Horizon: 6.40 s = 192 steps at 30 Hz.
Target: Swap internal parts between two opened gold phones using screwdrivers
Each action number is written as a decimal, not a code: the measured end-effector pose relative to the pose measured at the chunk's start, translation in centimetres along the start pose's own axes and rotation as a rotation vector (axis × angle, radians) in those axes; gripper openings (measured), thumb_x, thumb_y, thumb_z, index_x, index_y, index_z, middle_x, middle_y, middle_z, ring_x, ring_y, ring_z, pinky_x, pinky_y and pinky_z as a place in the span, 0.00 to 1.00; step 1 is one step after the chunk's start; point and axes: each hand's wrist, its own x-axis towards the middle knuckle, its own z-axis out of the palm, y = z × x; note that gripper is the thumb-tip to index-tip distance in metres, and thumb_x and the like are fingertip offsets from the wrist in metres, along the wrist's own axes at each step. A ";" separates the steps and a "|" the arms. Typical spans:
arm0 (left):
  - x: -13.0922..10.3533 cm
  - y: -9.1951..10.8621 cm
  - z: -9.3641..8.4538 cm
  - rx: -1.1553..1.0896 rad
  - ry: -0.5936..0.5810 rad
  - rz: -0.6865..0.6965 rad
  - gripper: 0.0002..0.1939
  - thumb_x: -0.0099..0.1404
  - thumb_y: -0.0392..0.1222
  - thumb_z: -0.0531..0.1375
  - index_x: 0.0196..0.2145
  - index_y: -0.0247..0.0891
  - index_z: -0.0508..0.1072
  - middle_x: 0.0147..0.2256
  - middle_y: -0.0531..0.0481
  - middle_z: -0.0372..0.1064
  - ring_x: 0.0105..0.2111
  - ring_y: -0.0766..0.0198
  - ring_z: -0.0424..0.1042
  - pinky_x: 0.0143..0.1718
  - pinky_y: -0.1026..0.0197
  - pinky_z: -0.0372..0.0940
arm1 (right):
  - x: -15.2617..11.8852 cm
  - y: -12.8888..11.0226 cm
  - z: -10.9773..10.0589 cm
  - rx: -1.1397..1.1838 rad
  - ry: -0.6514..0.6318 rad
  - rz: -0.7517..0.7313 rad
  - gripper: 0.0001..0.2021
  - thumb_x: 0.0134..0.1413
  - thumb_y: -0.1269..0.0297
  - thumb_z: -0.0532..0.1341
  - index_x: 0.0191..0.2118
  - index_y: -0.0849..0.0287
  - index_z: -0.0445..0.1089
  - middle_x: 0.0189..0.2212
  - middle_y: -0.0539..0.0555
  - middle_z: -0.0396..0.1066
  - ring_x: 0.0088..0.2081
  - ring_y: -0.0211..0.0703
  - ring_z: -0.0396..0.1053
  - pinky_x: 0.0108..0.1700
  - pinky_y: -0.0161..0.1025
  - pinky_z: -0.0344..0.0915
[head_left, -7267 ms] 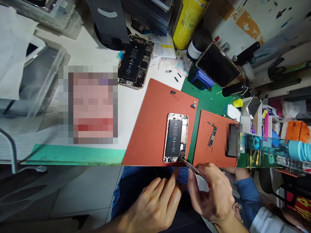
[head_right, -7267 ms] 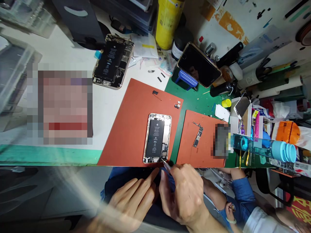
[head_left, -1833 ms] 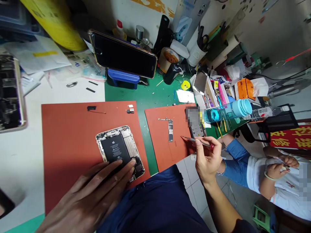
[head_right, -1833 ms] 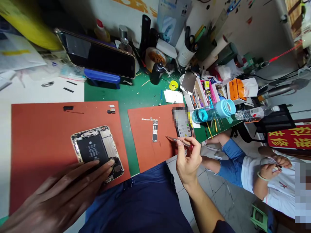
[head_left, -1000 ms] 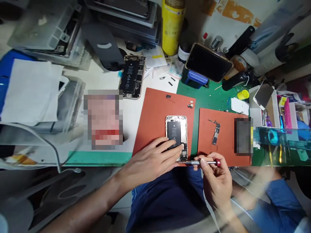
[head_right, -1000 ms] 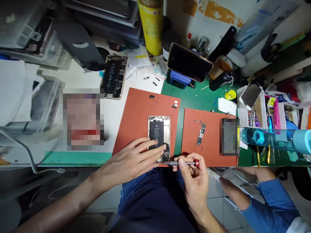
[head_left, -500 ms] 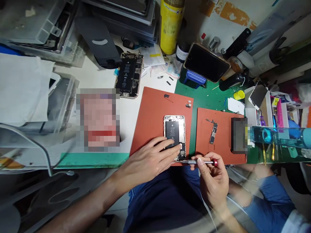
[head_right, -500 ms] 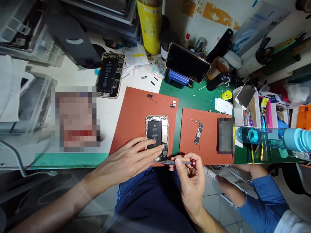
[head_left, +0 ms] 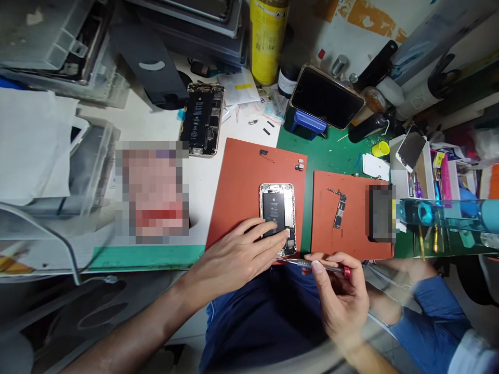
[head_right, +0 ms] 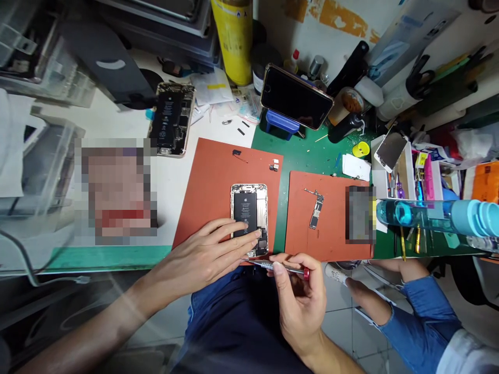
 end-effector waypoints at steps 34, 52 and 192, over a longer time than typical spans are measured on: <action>-0.1 0.0 0.0 -0.007 -0.025 -0.008 0.18 0.79 0.35 0.61 0.63 0.36 0.76 0.66 0.46 0.74 0.62 0.50 0.72 0.66 0.45 0.65 | -0.2 -0.2 -0.8 -0.286 0.026 -0.137 0.11 0.64 0.67 0.75 0.46 0.53 0.76 0.35 0.49 0.86 0.32 0.38 0.85 0.41 0.30 0.82; -0.2 0.0 0.0 -0.014 -0.029 -0.009 0.19 0.78 0.35 0.63 0.64 0.35 0.76 0.65 0.43 0.74 0.62 0.49 0.72 0.67 0.44 0.65 | 0.0 -0.9 -0.7 -0.324 -0.026 -0.188 0.11 0.65 0.69 0.74 0.48 0.54 0.75 0.38 0.53 0.86 0.38 0.47 0.87 0.42 0.38 0.85; -0.3 -0.3 -0.4 -0.007 -0.026 0.001 0.24 0.79 0.31 0.58 0.69 0.40 0.71 0.68 0.49 0.72 0.69 0.50 0.67 0.72 0.45 0.60 | 4.8 0.7 -12.8 -0.656 0.557 -0.266 0.20 0.57 0.53 0.79 0.48 0.59 0.77 0.37 0.55 0.81 0.33 0.48 0.82 0.38 0.44 0.81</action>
